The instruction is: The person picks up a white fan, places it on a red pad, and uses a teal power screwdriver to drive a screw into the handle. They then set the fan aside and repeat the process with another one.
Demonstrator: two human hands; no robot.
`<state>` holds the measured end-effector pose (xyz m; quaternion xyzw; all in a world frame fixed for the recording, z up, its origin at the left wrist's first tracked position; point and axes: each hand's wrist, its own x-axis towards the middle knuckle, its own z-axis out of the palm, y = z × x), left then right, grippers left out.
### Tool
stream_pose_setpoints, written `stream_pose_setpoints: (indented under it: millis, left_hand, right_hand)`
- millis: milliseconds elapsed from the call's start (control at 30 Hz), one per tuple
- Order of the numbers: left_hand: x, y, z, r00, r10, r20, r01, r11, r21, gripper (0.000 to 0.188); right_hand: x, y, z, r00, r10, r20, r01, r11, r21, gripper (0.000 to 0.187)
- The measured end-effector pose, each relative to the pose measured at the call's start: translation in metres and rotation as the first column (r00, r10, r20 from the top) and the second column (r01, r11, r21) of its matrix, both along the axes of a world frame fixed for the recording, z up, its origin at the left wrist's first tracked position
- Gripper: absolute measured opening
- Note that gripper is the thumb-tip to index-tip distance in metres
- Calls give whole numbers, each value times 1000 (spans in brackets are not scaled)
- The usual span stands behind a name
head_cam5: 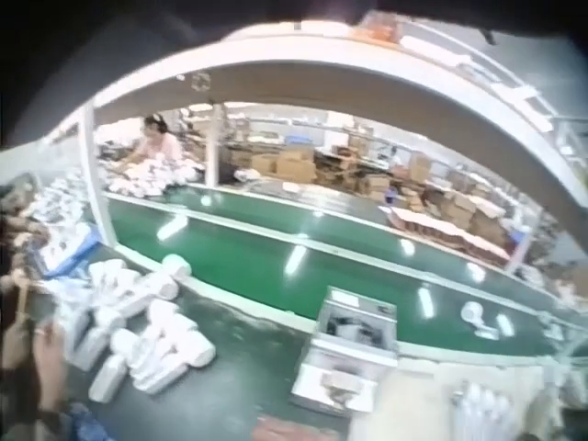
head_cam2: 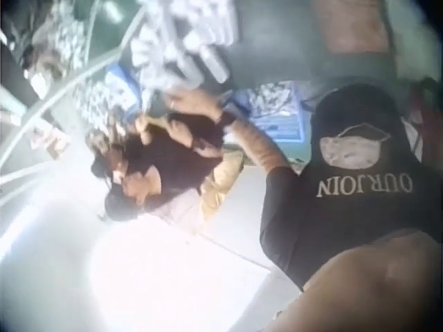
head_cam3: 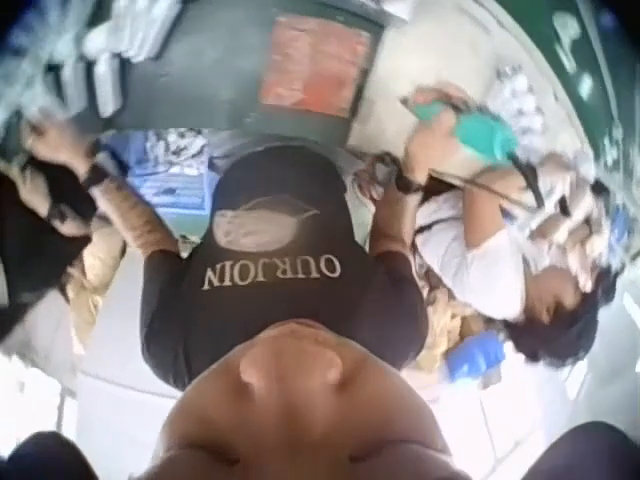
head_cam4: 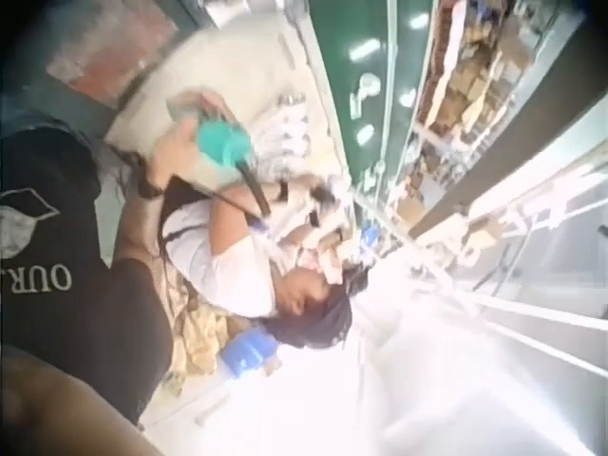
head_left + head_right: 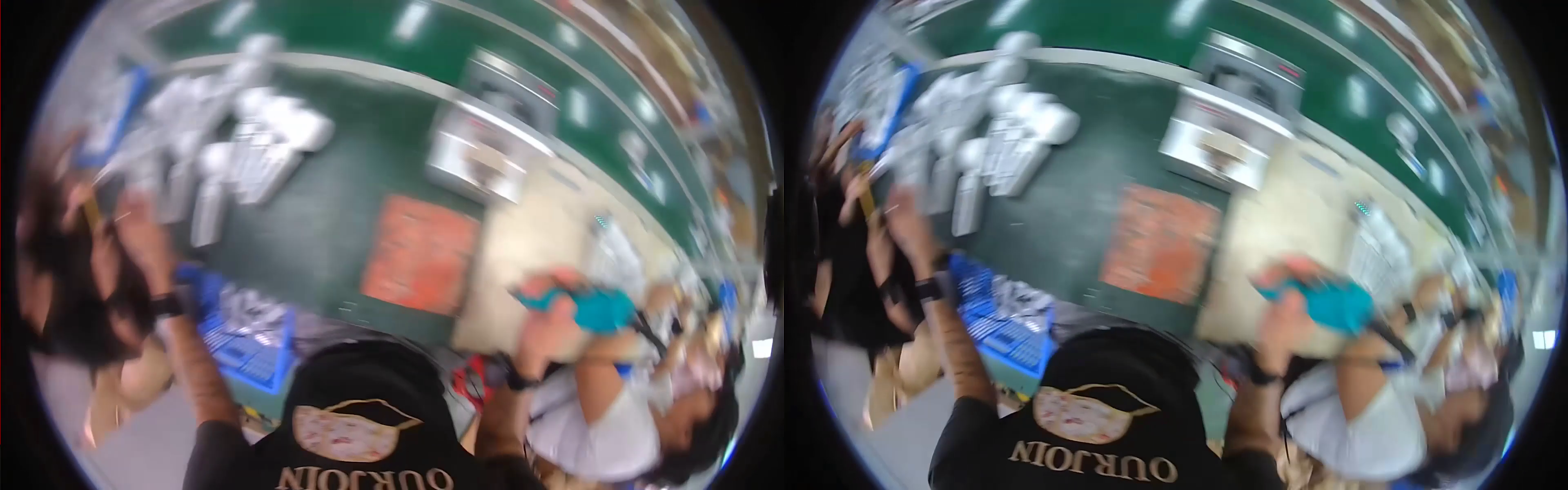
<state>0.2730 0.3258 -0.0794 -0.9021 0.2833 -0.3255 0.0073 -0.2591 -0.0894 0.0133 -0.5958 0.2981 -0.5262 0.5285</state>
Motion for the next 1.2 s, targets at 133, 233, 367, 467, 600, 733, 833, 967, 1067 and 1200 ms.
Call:
stream_pose_setpoints:
  millis: [133,233,367,467,600,733,833,967,1067,1200]
  left_hand:
    - [149,154,-18,996,-54,-72,40,984,-174,49]
    - [165,116,-51,935,-172,-310,21,900,-435,55]
    - [93,16,-25,906,-293,-304,48,787,-615,57]
    - [-29,-89,74,947,-187,-261,1,815,-580,46]
    - [-135,-178,136,712,-580,-395,268,745,-611,33]
    - [-256,-285,174,-86,-806,-585,201,561,-803,26]
    - [-314,-357,163,-330,-781,-530,383,403,-831,21]
    - [-383,-459,146,-403,-594,-696,564,438,-700,21]
    - [-424,-532,116,-170,-693,-701,708,408,-576,50]
    - [-472,-581,102,-106,-608,-787,729,490,-477,77]
  right_hand:
    - [41,-21,5,981,192,40,-195,977,92,56]
    - [35,-33,12,974,222,44,-226,969,98,56]
    - [21,-39,22,976,215,39,-218,968,122,48]
    - [24,-34,32,992,91,-85,-84,994,72,42]
    - [26,-33,29,993,85,-83,-80,995,61,40]
    - [5,-21,29,999,48,-20,-47,996,76,43]
    - [-6,-5,25,998,-56,32,55,998,32,45]
    - [-39,19,30,999,-23,-26,26,992,120,51]
    - [-48,31,36,1000,-25,4,24,985,173,53]
    - [-65,41,41,997,-65,-40,71,982,174,54]
